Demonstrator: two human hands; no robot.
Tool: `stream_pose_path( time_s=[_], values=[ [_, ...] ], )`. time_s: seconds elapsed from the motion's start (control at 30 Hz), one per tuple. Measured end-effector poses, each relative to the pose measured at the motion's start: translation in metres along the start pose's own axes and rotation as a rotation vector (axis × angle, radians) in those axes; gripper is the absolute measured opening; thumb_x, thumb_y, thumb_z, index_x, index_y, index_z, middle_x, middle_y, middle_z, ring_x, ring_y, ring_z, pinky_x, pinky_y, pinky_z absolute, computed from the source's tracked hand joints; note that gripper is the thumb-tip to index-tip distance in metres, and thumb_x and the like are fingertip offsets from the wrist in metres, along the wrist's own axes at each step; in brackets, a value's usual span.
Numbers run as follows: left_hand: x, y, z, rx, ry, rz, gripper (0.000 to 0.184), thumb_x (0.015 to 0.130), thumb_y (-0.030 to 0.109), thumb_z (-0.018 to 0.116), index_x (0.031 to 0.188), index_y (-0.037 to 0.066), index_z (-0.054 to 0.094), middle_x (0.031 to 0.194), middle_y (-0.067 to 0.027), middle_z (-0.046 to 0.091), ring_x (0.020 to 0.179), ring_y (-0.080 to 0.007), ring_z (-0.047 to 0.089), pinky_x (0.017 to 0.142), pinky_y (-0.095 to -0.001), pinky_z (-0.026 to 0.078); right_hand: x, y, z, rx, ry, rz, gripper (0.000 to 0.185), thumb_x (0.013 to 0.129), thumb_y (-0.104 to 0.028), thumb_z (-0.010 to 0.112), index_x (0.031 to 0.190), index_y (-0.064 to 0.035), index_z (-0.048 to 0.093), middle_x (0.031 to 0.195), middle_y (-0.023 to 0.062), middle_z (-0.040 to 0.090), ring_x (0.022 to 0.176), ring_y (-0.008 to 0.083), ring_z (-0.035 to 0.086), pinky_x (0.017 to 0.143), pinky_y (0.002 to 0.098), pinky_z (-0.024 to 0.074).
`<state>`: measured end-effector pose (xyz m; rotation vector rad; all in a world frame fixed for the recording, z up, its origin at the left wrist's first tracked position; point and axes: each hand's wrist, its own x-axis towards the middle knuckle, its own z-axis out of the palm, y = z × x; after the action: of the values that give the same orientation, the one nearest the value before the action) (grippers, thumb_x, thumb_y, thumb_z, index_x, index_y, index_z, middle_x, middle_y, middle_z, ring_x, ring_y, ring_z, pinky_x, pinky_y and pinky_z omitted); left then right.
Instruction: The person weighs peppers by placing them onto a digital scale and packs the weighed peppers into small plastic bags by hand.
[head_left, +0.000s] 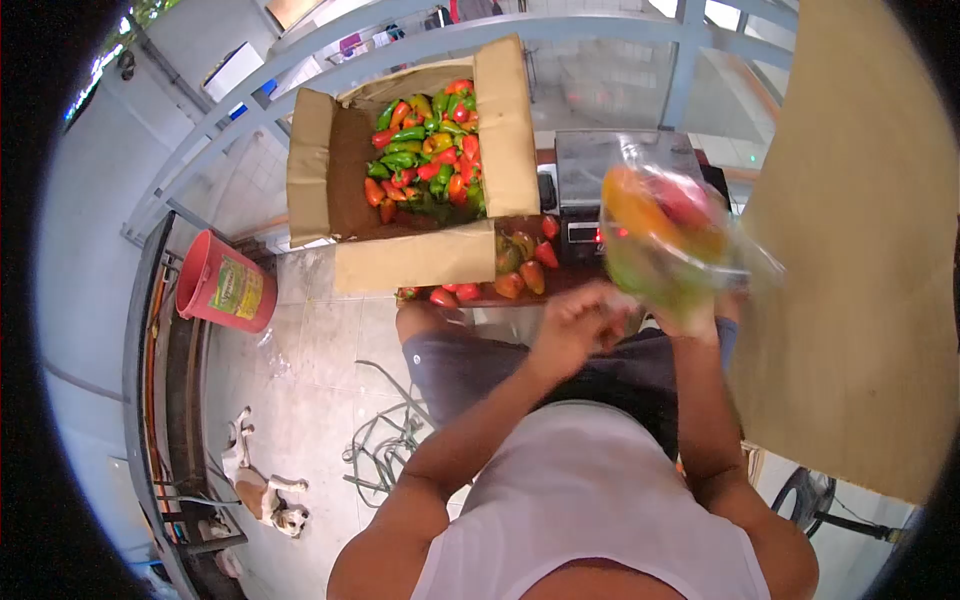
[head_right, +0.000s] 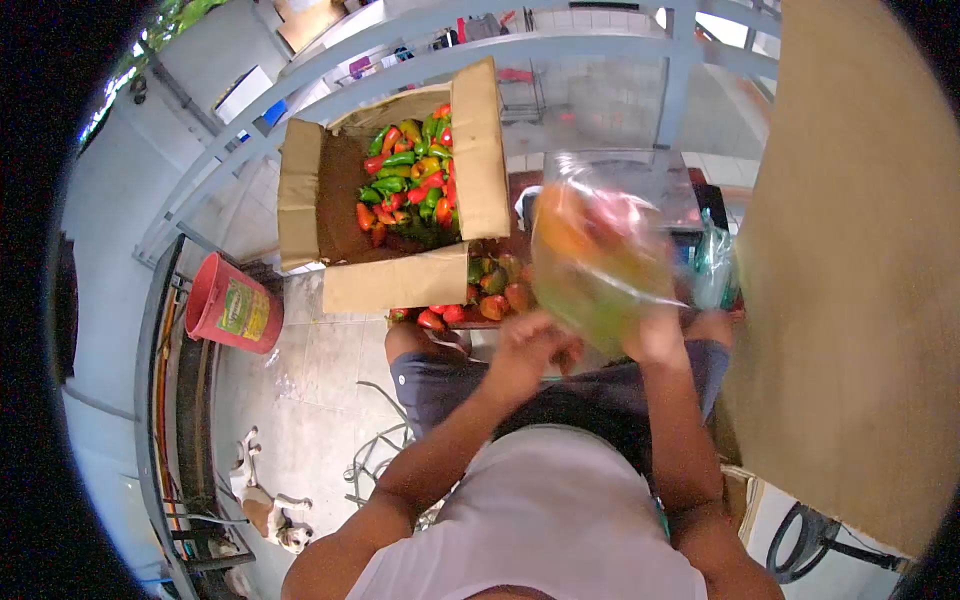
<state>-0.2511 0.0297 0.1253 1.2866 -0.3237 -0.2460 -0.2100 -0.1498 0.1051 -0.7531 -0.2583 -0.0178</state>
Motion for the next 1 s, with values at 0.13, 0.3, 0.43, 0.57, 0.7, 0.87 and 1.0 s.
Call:
stream_pose_path(
  time_s=[0.13,0.3,0.43,0.57,0.7,0.87,1.0],
  values=[
    [0.024,0.007,-0.017,0.471,0.026,0.375,0.015,0.092,0.004,0.056,0.100,0.002,0.068,0.084,-0.0084,0.069,0.069,-0.0176,0.066,0.062,-0.0310,0.051,-0.008,-0.024,0.034,0.030,-0.343,0.285,0.072,0.083,-0.014,0.069,0.149,-0.0040,0.040,0.139,0.0144,0.055,0.123,0.0244,0.057,0.105,0.0387,0.0441],
    [0.028,-0.015,-0.033,0.611,0.034,0.269,0.012,0.090,0.011,0.058,0.092,0.003,0.068,0.075,-0.0082,0.068,0.063,-0.0201,0.065,0.056,-0.0331,0.048,-0.016,-0.001,0.000,-0.990,-0.285,-0.175,0.055,0.081,0.002,0.070,0.134,-0.0047,0.057,0.121,0.0112,0.067,0.100,0.0220,0.068,0.092,0.0331,0.0493],
    [0.041,-0.008,-0.042,-0.241,0.042,-0.446,0.015,0.094,0.013,0.054,0.090,0.006,0.067,0.064,-0.0003,0.054,0.052,-0.0086,0.047,0.041,-0.0258,0.031,-0.011,0.018,-0.005,-1.276,-0.155,-0.662,0.028,0.077,0.004,0.069,0.103,-0.0051,0.073,0.099,0.0095,0.071,0.091,0.0236,0.067,0.087,0.0344,0.0497],
    [0.047,-0.044,-0.019,0.216,0.114,0.022,0.008,0.087,0.006,0.069,0.092,0.001,0.065,0.080,-0.0056,0.066,0.070,-0.0138,0.064,0.063,-0.0274,0.052,-0.016,0.056,-0.040,-1.026,0.175,-0.340,0.017,0.087,-0.002,0.065,0.103,-0.0067,0.070,0.091,0.0055,0.070,0.082,0.0194,0.065,0.076,0.0300,0.0513],
    [0.036,-0.046,0.002,0.733,0.203,0.386,0.019,0.083,0.003,0.074,0.100,0.001,0.064,0.106,-0.0112,0.071,0.088,-0.0237,0.072,0.078,-0.0328,0.056,-0.029,0.077,-0.035,-0.273,0.476,0.067,0.011,0.098,-0.012,0.061,0.107,-0.0072,0.066,0.096,0.0023,0.068,0.080,0.0096,0.064,0.067,0.0215,0.0515],
    [0.042,-0.043,0.010,0.951,0.161,0.518,0.022,0.082,0.007,0.072,0.103,0.005,0.065,0.099,-0.0129,0.068,0.087,-0.0323,0.069,0.077,-0.0425,0.054,-0.032,0.064,-0.016,-0.015,0.584,0.161,0.011,0.100,-0.017,0.060,0.105,-0.0074,0.062,0.096,0.0029,0.067,0.083,0.0110,0.065,0.071,0.0254,0.0554],
    [0.049,-0.044,0.011,1.036,0.122,0.617,0.021,0.081,0.006,0.071,0.100,0.005,0.062,0.091,-0.0124,0.066,0.081,-0.0317,0.067,0.074,-0.0418,0.053,-0.040,0.058,-0.035,-0.085,0.396,0.200,0.007,0.099,-0.016,0.059,0.104,-0.0114,0.061,0.095,0.0008,0.065,0.084,0.0106,0.064,0.072,0.0262,0.0542]
  ],
)
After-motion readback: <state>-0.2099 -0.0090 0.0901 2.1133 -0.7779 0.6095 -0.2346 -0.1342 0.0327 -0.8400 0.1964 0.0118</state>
